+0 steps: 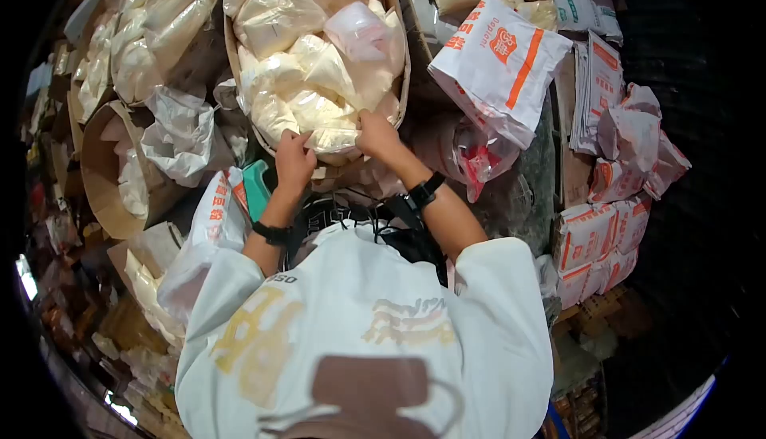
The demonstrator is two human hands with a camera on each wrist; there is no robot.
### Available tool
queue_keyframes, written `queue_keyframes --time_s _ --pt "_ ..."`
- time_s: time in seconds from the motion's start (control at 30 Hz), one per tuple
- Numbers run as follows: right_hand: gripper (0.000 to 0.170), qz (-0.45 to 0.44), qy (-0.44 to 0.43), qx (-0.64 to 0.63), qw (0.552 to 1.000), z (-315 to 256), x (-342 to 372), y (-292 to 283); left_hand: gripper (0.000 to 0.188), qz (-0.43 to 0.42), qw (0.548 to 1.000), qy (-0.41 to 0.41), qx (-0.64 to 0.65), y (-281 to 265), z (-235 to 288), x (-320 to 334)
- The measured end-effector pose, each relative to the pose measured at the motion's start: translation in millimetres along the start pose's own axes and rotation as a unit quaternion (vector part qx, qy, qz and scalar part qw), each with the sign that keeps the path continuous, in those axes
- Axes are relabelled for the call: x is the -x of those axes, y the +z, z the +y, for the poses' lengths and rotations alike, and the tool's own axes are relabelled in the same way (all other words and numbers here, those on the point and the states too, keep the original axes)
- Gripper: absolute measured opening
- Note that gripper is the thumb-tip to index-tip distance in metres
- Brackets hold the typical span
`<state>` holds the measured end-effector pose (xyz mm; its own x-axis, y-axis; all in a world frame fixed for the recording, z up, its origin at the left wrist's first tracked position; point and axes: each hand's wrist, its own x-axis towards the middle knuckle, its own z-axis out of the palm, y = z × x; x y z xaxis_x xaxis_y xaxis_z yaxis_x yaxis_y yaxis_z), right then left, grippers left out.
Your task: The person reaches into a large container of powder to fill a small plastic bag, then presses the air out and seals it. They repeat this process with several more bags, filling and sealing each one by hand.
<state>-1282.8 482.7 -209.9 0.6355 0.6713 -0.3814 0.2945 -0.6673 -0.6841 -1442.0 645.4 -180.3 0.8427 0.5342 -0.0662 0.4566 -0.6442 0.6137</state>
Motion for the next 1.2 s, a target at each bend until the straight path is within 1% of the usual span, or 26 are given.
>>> queue_keyframes --time_s 0.07,0.1,0.17,0.23,0.27,0.33,0.37,0.4,0.47,0.53,0.57,0.63,0.67,0.77,0.8,0.87,0.97,1.0,1.03,1.07,1.1,1.2 --pt "0.021 0.051 0.036 -0.027 0.998 -16 5 -2 0.037 0.008 1.0 -0.006 0.014 -2 0 0" --pt "0.021 0.056 0.083 -0.083 0.992 -15 6 4 0.037 0.009 1.0 -0.012 0.021 -5 0 4" --pt "0.02 0.068 0.171 -0.191 0.964 -11 2 12 0.035 0.002 0.999 -0.025 0.027 -6 4 5" --pt "0.019 0.053 0.213 -0.214 0.952 -10 5 17 0.034 -0.012 0.998 -0.049 0.036 -4 2 4" --pt "0.018 0.046 0.232 -0.224 0.946 -9 3 17 0.034 0.0 0.997 -0.059 0.054 -1 -1 4" --pt "0.02 0.025 0.215 -0.177 0.96 -3 2 17 0.033 0.021 0.993 -0.078 0.091 9 -10 7" --pt "0.021 0.013 0.207 -0.154 0.966 0 4 19 0.033 0.028 0.995 -0.053 0.083 13 -15 11" --pt "0.022 0.028 0.171 -0.087 0.981 6 4 23 0.033 0.036 0.996 -0.025 0.075 13 -16 11" --pt "0.024 0.056 0.095 0.047 0.993 16 9 33 0.032 0.036 0.998 0.025 0.055 12 -17 15" --pt "0.025 0.038 0.094 0.076 0.992 0 14 25 0.03 0.025 0.997 0.069 0.03 0 -9 20" --pt "0.026 0.029 0.094 0.091 0.991 -12 15 17 0.029 0.044 0.997 0.034 0.053 -2 -8 19" --pt "0.023 0.02 0.069 0.059 0.996 -32 21 -2 0.026 0.077 0.991 -0.036 0.103 -4 -4 22" --pt "0.021 0.015 0.056 0.045 0.997 -36 23 -7 0.024 0.122 0.988 -0.049 0.081 -5 0 19" --pt "0.022 0.013 0.011 -0.033 0.999 -21 13 5 0.023 0.05 0.995 -0.059 0.068 11 -36 16" --pt "0.023 -0.005 0.026 -0.066 0.997 -22 11 2 0.022 0.014 0.987 -0.099 0.126 9 -38 12" --pt "0.024 -0.043 0.059 -0.133 0.988 -23 9 -4 0.021 -0.008 0.989 -0.094 0.116 6 -43 7" --pt "0.027 -0.051 0.057 -0.093 0.993 -7 11 -5 0.02 -0.031 0.987 -0.097 0.125 7 -48 6" --pt "0.03 -0.078 0.059 -0.056 0.994 -13 13 -13 0.02 -0.033 0.986 -0.099 0.132 9 -50 5" --pt "0.032 -0.025 -0.001 0.001 1.0 -21 13 -14 0.019 -0.042 0.985 -0.107 0.125 6 -50 4" --pt "0.035 0.029 -0.061 0.057 0.996 -29 13 -14 0.017 -0.051 0.985 -0.115 0.119 3 -49 4" --pt "0.038 0.082 -0.121 0.112 0.983 -38 11 -12 0.015 -0.06 0.984 -0.123 0.113 0 -47 5" --pt "0.046 -0.027 -0.151 0.142 0.978 -75 -5 9 0.017 -0.067 0.958 -0.178 0.214 -2 -48 6"
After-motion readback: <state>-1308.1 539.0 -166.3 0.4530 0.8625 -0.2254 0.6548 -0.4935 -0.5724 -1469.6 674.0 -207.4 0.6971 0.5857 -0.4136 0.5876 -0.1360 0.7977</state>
